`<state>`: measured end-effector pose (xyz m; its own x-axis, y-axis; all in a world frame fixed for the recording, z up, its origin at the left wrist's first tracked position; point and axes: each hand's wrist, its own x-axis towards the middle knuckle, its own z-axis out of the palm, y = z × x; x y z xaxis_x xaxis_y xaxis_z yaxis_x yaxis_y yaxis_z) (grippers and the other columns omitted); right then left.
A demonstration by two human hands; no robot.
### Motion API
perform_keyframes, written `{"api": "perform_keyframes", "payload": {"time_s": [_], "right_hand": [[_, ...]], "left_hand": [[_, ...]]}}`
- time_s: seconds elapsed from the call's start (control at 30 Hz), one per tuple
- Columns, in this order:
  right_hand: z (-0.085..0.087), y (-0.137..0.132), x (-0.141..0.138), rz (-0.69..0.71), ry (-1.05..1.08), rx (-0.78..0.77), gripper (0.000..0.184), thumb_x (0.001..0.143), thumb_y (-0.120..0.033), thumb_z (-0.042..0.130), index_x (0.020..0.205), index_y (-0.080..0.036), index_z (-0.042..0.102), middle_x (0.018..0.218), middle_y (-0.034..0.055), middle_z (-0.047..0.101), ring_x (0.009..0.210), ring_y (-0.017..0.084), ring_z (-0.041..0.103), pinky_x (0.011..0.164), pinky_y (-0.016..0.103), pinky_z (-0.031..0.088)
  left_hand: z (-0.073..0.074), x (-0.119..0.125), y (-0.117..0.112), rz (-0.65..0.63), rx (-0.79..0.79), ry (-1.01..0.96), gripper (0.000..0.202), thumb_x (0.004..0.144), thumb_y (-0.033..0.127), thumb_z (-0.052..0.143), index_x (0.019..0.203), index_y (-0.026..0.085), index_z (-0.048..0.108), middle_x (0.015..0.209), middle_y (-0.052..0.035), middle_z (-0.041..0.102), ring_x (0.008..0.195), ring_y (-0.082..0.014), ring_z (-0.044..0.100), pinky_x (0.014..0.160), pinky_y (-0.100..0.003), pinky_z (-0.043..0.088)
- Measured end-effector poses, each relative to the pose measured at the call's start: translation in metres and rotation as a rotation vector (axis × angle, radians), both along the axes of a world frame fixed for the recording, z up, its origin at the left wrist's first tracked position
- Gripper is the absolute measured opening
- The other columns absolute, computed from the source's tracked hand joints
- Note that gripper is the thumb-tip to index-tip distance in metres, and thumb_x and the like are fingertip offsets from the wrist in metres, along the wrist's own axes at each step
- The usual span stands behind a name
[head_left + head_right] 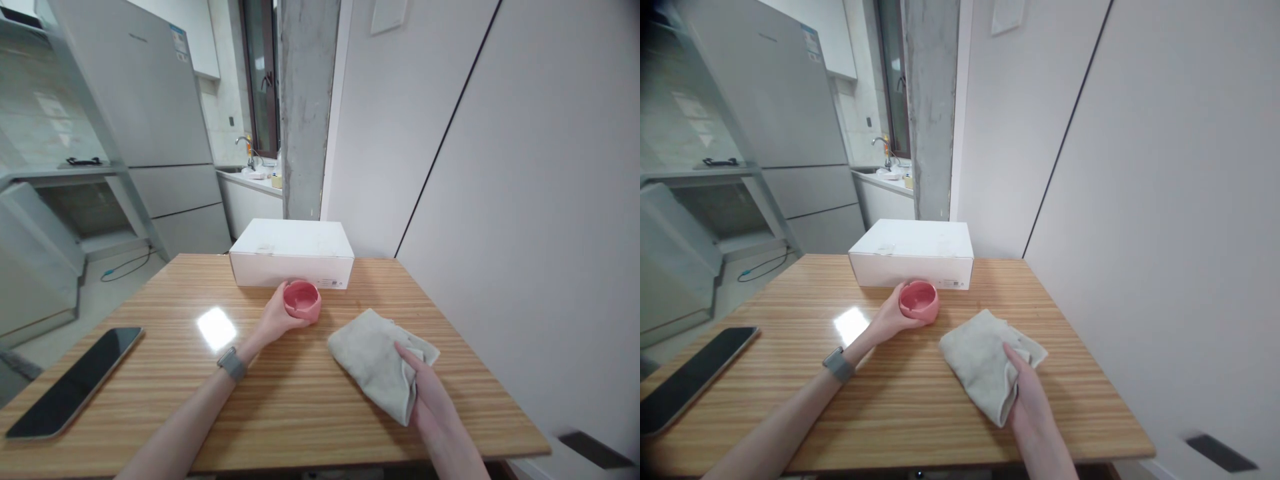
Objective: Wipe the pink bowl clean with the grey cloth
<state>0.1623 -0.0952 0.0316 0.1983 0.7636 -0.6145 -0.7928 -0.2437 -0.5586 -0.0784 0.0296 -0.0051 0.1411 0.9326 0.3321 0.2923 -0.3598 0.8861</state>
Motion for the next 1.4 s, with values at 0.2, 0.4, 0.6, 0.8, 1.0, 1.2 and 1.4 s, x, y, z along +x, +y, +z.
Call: {"api": "perform_keyframes", "payload": {"time_s": [0.2,0.4,0.6,0.8,1.0,1.2,1.4], "right_hand": [[-0.007,0.048,-0.028,-0.147,-0.349,0.301,0.041,0.075,-0.027,0.069,0.114,-0.023,0.060,0.105,0.0011,0.071,0.107,0.018,0.063,0.090,0.028,0.051],[-0.036,0.099,-0.077,0.053,-0.516,0.549,0.045,0.068,-0.045,0.071,0.105,-0.019,0.065,0.111,0.0048,0.069,0.112,0.022,0.060,0.097,0.033,0.046],[-0.029,0.101,-0.089,-0.133,-0.494,0.515,0.044,0.074,-0.041,0.063,0.111,-0.018,0.063,0.110,0.0014,0.068,0.116,0.018,0.056,0.103,0.031,0.039],[-0.034,0.094,-0.084,-0.118,-0.655,0.590,0.042,0.082,-0.044,0.053,0.113,-0.018,0.063,0.115,0.0047,0.066,0.121,0.021,0.051,0.105,0.037,0.037],[-0.025,0.086,-0.055,0.414,-1.360,1.277,0.040,0.084,-0.035,0.044,0.118,-0.025,0.062,0.126,0.0040,0.060,0.126,0.025,0.046,0.112,0.047,0.023],[-0.016,0.088,-0.052,0.695,-1.685,1.480,0.057,0.076,-0.024,0.048,0.133,-0.019,0.049,0.137,0.0088,0.050,0.130,0.025,0.041,0.110,0.046,0.027],[-0.016,0.089,-0.058,0.749,-1.740,1.473,0.056,0.074,-0.022,0.048,0.129,-0.015,0.051,0.135,0.0128,0.052,0.128,0.025,0.044,0.109,0.044,0.031]], "left_hand": [[0.008,0.014,-0.023,0.035,0.192,0.070,0.080,0.056,0.030,0.081,0.126,0.021,0.042,0.125,-0.0100,0.052,0.116,-0.0262,0.052,0.100,-0.042,0.041],[0.014,0.022,-0.038,0.015,0.401,0.089,0.087,0.056,0.020,0.080,0.132,0.022,0.038,0.138,-0.0115,0.039,0.133,-0.0287,0.033,0.109,-0.044,0.033],[0.011,0.021,-0.034,-0.173,-0.223,-0.583,0.072,0.067,0.035,0.075,0.131,0.024,0.043,0.138,-0.0085,0.046,0.128,-0.0271,0.042,0.109,-0.043,0.033],[0.017,0.030,-0.036,-0.385,-0.629,-0.938,0.046,0.088,0.048,0.049,0.120,0.017,0.058,0.125,-0.0101,0.060,0.122,-0.0253,0.051,0.103,-0.040,0.041],[0.020,0.025,-0.038,-0.315,-0.654,-0.934,0.048,0.082,0.055,0.055,0.111,0.018,0.065,0.114,-0.0088,0.067,0.115,-0.0249,0.056,0.097,-0.035,0.045],[0.008,0.020,-0.033,-0.188,-0.618,-0.922,0.050,0.082,0.055,0.055,0.109,0.014,0.065,0.108,-0.0092,0.068,0.104,-0.0209,0.060,0.089,-0.029,0.045],[0.005,0.021,-0.035,-0.119,-0.555,-0.803,0.049,0.082,0.055,0.055,0.106,0.014,0.065,0.104,-0.0087,0.068,0.097,-0.0186,0.059,0.089,-0.030,0.041]]}}
